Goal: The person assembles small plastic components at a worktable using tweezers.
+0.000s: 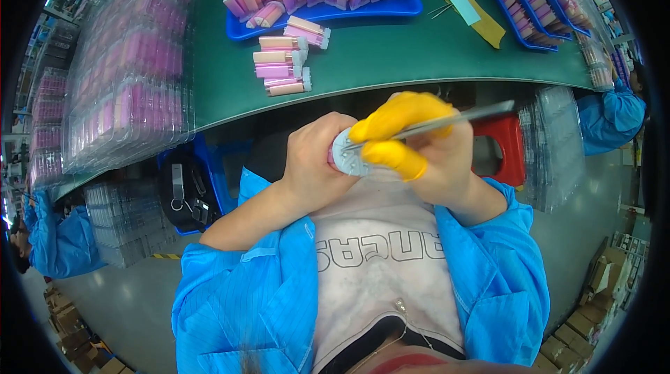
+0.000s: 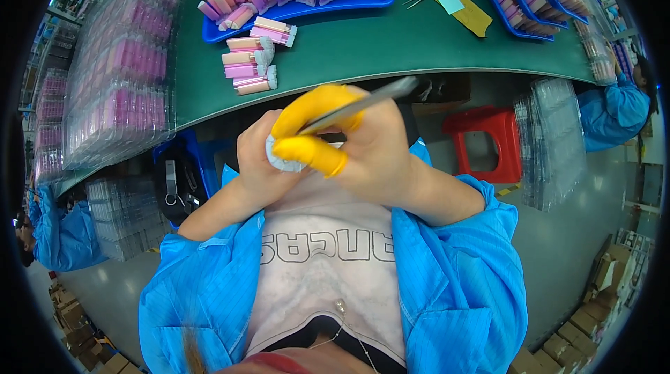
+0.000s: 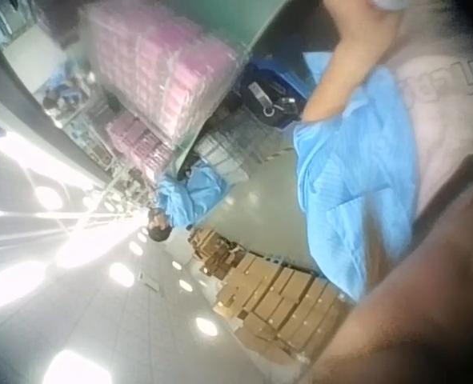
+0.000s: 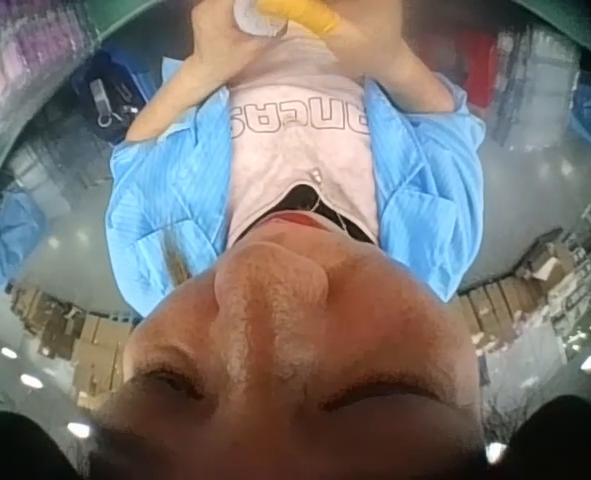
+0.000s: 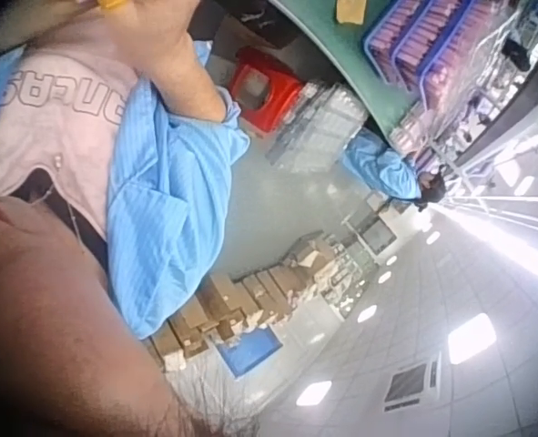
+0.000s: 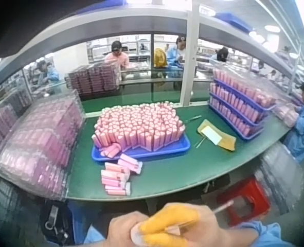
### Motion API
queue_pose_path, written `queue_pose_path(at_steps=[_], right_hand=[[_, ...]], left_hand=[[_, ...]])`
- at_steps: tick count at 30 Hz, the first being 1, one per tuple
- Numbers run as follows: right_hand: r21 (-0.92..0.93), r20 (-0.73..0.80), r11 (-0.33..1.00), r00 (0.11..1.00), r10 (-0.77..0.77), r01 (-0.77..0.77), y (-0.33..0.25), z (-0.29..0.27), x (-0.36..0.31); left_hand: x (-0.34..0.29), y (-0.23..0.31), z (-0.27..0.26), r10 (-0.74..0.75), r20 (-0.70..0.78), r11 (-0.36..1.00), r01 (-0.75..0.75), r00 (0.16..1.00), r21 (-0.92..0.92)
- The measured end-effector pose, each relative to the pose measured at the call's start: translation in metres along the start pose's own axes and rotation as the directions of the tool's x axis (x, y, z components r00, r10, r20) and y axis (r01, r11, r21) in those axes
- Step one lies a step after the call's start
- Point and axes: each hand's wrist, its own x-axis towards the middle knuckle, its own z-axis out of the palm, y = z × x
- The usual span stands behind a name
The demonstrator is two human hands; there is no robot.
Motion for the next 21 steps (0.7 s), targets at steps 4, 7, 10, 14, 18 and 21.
queue_pose_path(at_steps=[4,7,10,14,18,21], right_hand=[[0.131,-0.069,0.991,0.998,-0.015,0.024,0.004,0.001,-0.005],[0.056,-0.049,0.998,0.998,-0.036,0.039,0.004,-0.001,-0.005],[-0.045,-0.021,0.996,0.997,-0.079,0.078,0.009,-0.003,-0.005],[-0.035,-0.079,0.997,0.994,-0.077,0.074,0.01,-0.002,-0.005],[-0.026,-0.101,0.997,0.992,-0.074,0.072,0.012,-0.002,-0.007],[-0.17,-0.11,0.985,0.992,-0.055,0.036,0.006,-0.002,-0.006]], left_hand=[[-0.004,-0.005,-0.001,-0.081,0.101,0.978,0.098,0.992,-0.182],[-0.004,-0.005,-0.001,-0.088,0.128,0.969,0.115,0.988,-0.219],[-0.002,-0.005,-0.001,-0.081,0.131,0.973,0.107,0.988,-0.205],[-0.003,-0.008,0.0,-0.062,0.148,0.98,0.088,0.987,-0.177],[-0.002,-0.008,-0.001,-0.047,0.155,0.984,0.073,0.987,-0.164],[0.001,-0.006,-0.001,-0.017,0.144,0.993,0.033,0.989,-0.11]])
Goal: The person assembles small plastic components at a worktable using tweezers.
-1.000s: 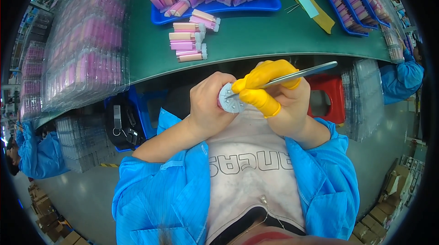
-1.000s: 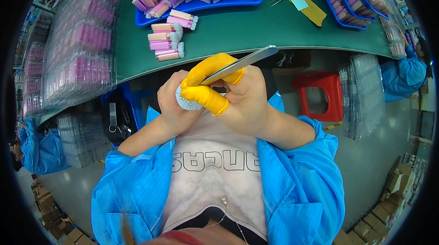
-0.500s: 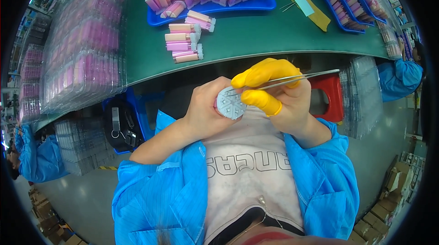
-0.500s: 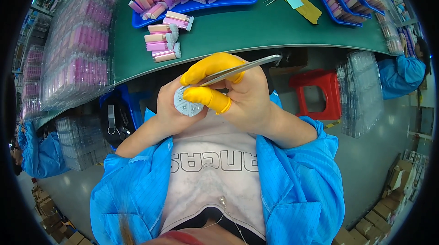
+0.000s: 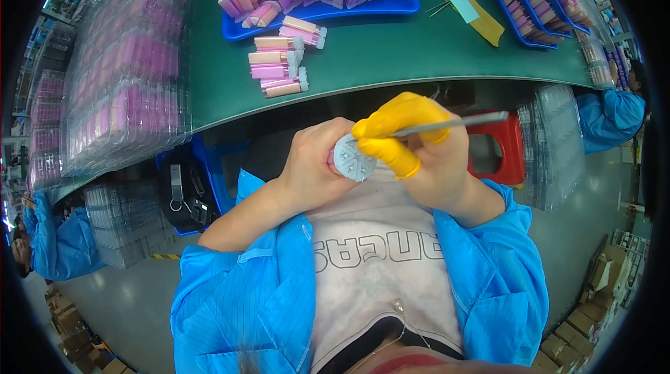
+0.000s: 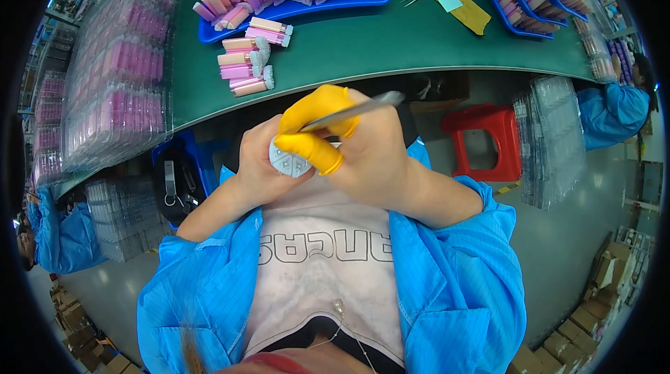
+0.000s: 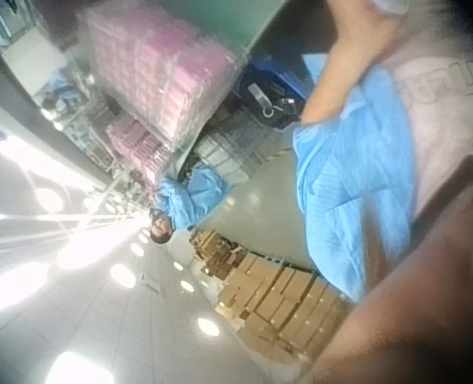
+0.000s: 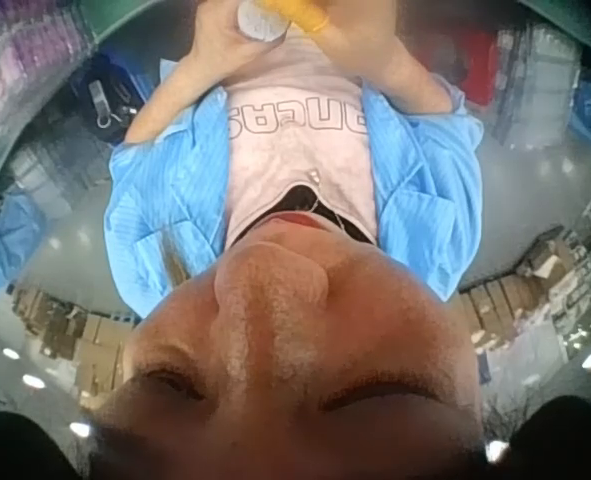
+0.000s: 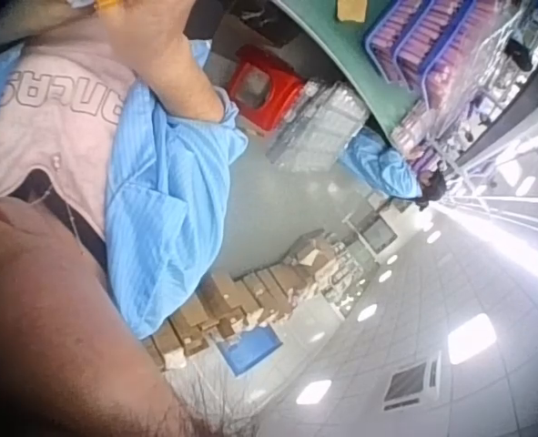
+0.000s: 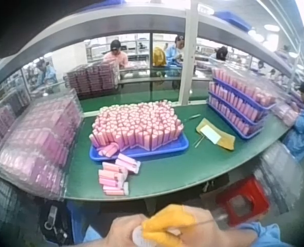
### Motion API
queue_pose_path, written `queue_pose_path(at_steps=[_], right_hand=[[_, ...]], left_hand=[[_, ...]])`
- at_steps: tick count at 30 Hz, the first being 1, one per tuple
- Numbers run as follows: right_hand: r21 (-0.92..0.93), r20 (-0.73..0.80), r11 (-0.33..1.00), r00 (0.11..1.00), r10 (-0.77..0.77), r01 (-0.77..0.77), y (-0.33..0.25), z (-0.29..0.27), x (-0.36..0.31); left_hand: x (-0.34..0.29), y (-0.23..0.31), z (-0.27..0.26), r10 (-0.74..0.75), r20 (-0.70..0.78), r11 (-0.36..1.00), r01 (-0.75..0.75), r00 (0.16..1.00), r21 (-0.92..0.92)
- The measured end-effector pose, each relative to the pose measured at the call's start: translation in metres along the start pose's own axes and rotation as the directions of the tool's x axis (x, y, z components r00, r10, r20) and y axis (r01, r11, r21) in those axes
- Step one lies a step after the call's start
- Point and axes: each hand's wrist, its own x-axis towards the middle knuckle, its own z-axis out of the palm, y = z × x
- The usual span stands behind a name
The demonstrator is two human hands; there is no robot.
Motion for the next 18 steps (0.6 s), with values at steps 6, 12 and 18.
queue_pose_path(at_steps=[6,12,18], right_hand=[[0.132,0.066,0.982,0.989,0.131,-0.138,-0.004,-0.002,0.001],[0.137,0.023,0.99,1.0,-0.011,0.007,0.005,0.003,-0.011],[0.043,0.227,0.995,0.971,0.073,-0.085,0.013,-0.002,-0.019]], left_hand=[[-0.002,0.0,-0.004,-0.046,0.064,0.999,0.048,0.997,-0.021],[-0.011,-0.001,-0.009,-0.151,0.379,0.869,0.305,0.913,-0.389],[-0.024,-0.012,-0.002,-0.122,0.485,0.822,0.362,0.866,-0.44]])
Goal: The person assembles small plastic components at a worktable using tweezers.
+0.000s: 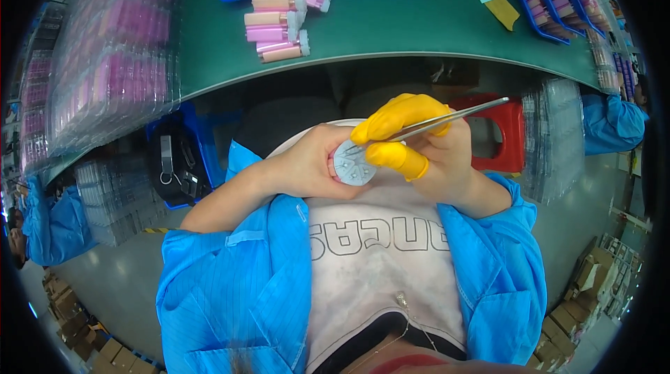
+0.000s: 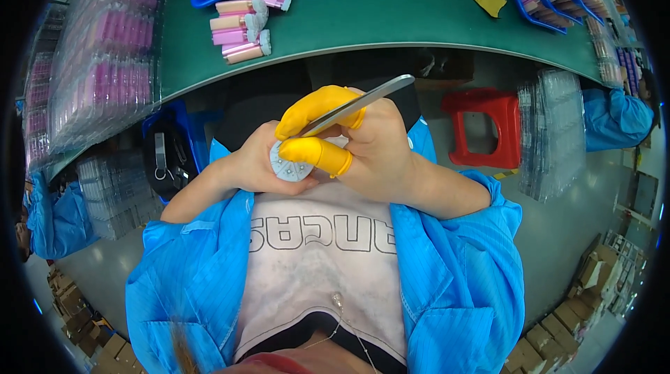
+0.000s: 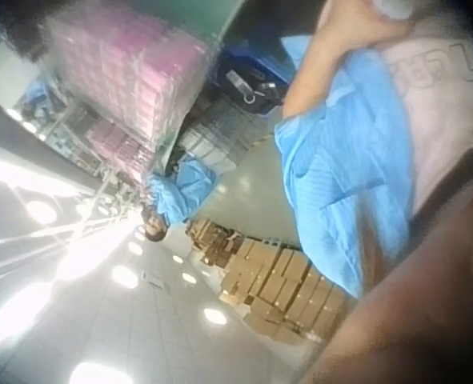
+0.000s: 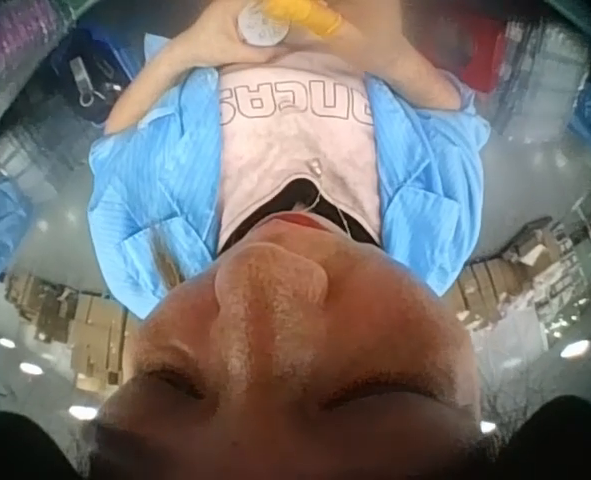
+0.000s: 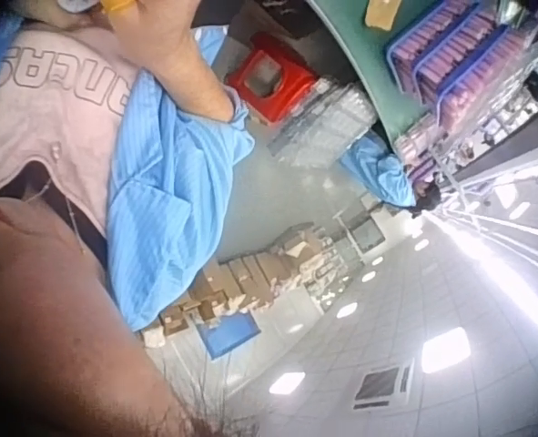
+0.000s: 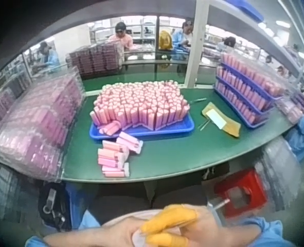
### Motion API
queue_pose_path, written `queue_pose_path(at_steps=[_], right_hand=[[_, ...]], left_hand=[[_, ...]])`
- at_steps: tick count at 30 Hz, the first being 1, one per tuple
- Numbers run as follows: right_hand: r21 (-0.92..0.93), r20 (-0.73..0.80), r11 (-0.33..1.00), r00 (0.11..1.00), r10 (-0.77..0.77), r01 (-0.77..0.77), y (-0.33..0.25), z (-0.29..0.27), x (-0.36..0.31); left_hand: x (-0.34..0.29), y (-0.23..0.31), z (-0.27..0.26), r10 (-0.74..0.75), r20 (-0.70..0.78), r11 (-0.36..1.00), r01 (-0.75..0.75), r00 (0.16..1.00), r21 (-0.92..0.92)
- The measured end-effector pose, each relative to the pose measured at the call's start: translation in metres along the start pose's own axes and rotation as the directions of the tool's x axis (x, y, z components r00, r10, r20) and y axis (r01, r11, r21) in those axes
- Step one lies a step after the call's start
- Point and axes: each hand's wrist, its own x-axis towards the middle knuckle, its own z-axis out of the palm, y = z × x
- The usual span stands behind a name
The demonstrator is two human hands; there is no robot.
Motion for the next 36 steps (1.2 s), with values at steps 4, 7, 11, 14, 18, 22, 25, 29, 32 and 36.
queue_pose_path(at_steps=[4,7,11,14,18,22,25,29,32,36], right_hand=[[0.031,-0.013,0.999,0.999,0.043,-0.043,0.002,0.003,-0.004],[0.084,-0.039,0.994,0.996,0.077,-0.074,0.002,0.005,-0.005],[0.115,-0.087,0.991,0.993,0.077,-0.066,0.004,0.007,-0.007],[0.069,-0.078,0.995,0.994,0.082,-0.076,0.003,0.006,-0.01],[-0.151,0.008,0.988,1.0,0.031,-0.029,0.004,0.005,-0.01],[0.115,-0.163,0.993,0.985,0.049,-0.03,0.005,0.012,-0.007],[0.004,-0.136,1.0,0.991,0.015,-0.014,0.006,0.009,-0.008],[0.033,-0.137,0.999,0.99,0.018,-0.014,0.005,0.011,-0.006],[0.278,-0.232,0.957,0.961,0.15,-0.082,0.005,0.013,-0.006],[-0.059,-0.087,0.992,0.991,0.105,-0.111,0.001,0.006,-0.009]], left_hand=[[-0.003,-0.008,0.003,-0.02,0.016,1.0,0.02,1.0,-0.012],[-0.003,-0.006,0.004,-0.031,0.019,1.0,0.031,0.999,0.001],[-0.002,-0.003,0.002,-0.033,0.012,0.999,0.032,0.999,0.038],[-0.001,-0.009,0.006,-0.017,0.016,0.998,0.016,1.0,0.055],[-0.001,-0.006,0.007,-0.007,0.007,0.999,0.007,1.0,0.048],[0.0,-0.004,0.004,-0.03,0.049,0.997,0.026,0.998,0.073],[0.001,-0.005,0.006,-0.019,0.018,0.999,0.018,1.0,0.035],[-0.001,-0.004,0.005,-0.044,0.018,0.998,0.044,0.999,0.045],[0.0,-0.004,0.001,-0.066,0.061,0.996,0.062,0.996,0.068],[0.0,-0.002,0.005,-0.069,0.017,0.998,0.069,0.997,0.003]])
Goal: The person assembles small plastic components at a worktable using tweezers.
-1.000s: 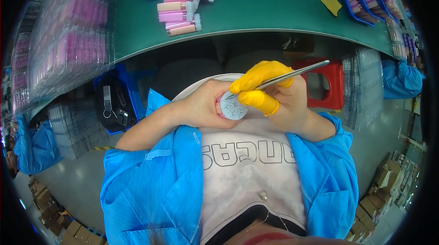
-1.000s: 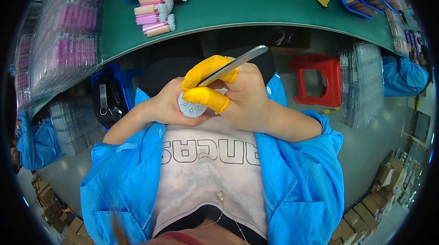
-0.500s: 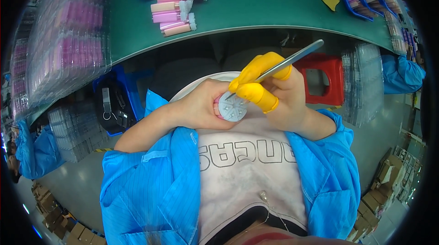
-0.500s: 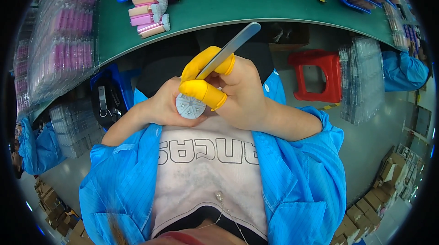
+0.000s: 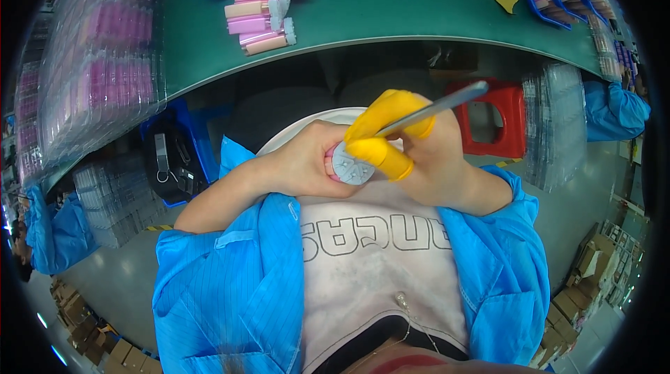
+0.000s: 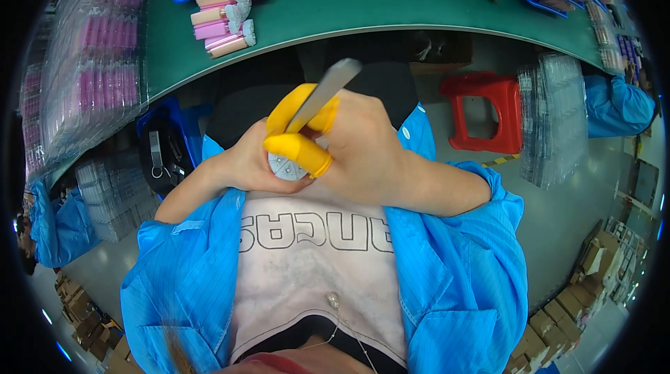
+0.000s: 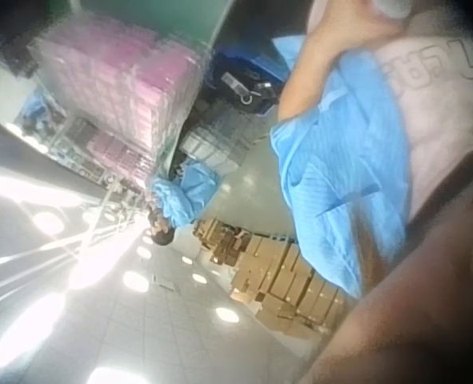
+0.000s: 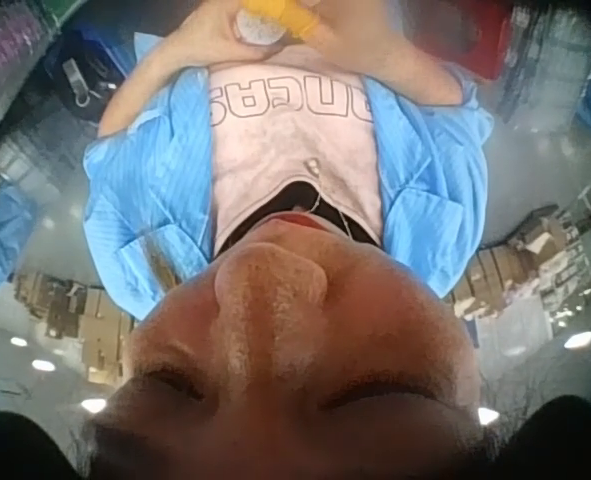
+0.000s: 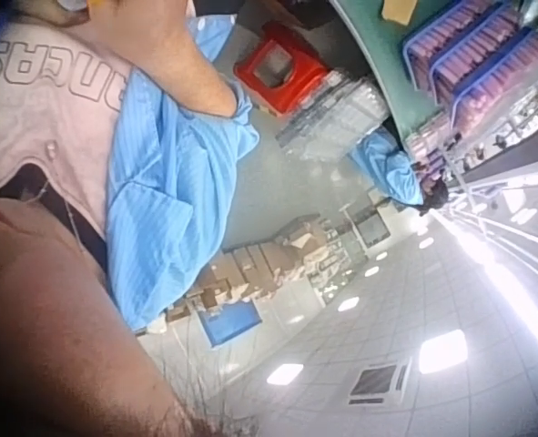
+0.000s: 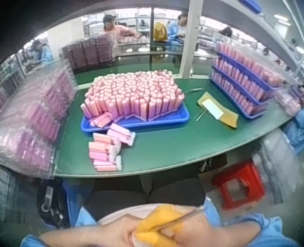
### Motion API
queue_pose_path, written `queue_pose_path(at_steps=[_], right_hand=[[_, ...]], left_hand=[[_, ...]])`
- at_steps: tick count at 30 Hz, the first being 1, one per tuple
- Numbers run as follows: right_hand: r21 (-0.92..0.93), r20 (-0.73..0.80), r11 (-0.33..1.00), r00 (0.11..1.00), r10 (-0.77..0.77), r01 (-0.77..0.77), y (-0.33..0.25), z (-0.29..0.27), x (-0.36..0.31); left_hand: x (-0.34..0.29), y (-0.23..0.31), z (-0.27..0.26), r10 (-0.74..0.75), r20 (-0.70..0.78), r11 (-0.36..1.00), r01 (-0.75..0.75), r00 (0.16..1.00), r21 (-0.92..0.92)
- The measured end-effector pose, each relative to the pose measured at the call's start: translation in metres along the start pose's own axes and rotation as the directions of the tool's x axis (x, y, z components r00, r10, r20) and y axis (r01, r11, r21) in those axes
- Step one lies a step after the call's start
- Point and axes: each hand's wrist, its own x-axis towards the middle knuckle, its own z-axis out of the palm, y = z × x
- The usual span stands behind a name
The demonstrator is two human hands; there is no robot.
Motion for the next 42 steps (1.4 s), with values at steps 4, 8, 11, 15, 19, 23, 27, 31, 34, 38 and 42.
queue_pose_path(at_steps=[4,8,11,15,19,23,27,31,34,38,42], right_hand=[[-0.235,0.14,0.967,0.988,-0.071,0.103,-0.003,-0.002,0.005],[0.489,-0.116,0.872,0.99,0.076,-0.01,0.007,0.007,0.0],[0.167,0.013,0.985,0.999,-0.044,0.041,0.007,0.0,0.0],[0.158,0.034,0.985,0.997,-0.071,0.065,0.009,-0.001,0.0],[0.159,0.017,0.986,0.999,-0.046,0.043,0.008,0.001,-0.001],[0.173,-0.052,0.984,0.998,-0.045,0.054,0.01,0.005,-0.001],[0.289,-0.125,0.957,0.992,0.017,0.02,0.009,0.009,-0.003],[0.226,-0.066,0.974,0.998,-0.02,0.034,0.009,0.006,-0.003],[0.256,-0.058,0.966,0.998,-0.023,0.037,0.01,0.006,-0.002],[0.294,-0.063,0.955,0.998,-0.031,0.048,0.011,0.006,-0.003],[0.276,-0.043,0.96,0.998,-0.039,0.049,0.012,0.004,-0.004]], left_hand=[[0.001,0.003,-0.002,-0.03,-0.019,0.997,0.029,0.999,-0.065],[0.001,-0.007,-0.005,-0.011,0.028,1.0,0.012,1.0,-0.011],[0.0,-0.007,-0.002,0.002,0.015,1.0,-0.002,1.0,-0.028],[-0.002,-0.009,-0.001,-0.028,-0.013,1.0,0.028,1.0,0.005],[-0.001,-0.008,0.0,-0.041,-0.034,0.999,0.04,0.999,-0.009],[-0.002,-0.007,0.0,-0.062,-0.032,0.998,0.063,0.998,0.014],[-0.003,-0.007,0.001,-0.07,-0.044,0.997,0.072,0.997,0.041],[-0.002,-0.006,0.003,-0.05,-0.057,0.995,0.055,0.997,0.082],[-0.001,-0.007,0.003,-0.03,-0.068,0.995,0.037,0.997,0.096],[-0.001,-0.005,0.003,-0.048,-0.06,0.994,0.053,0.997,0.092],[-0.001,-0.005,0.004,-0.057,-0.055,0.991,0.063,0.997,0.119]])
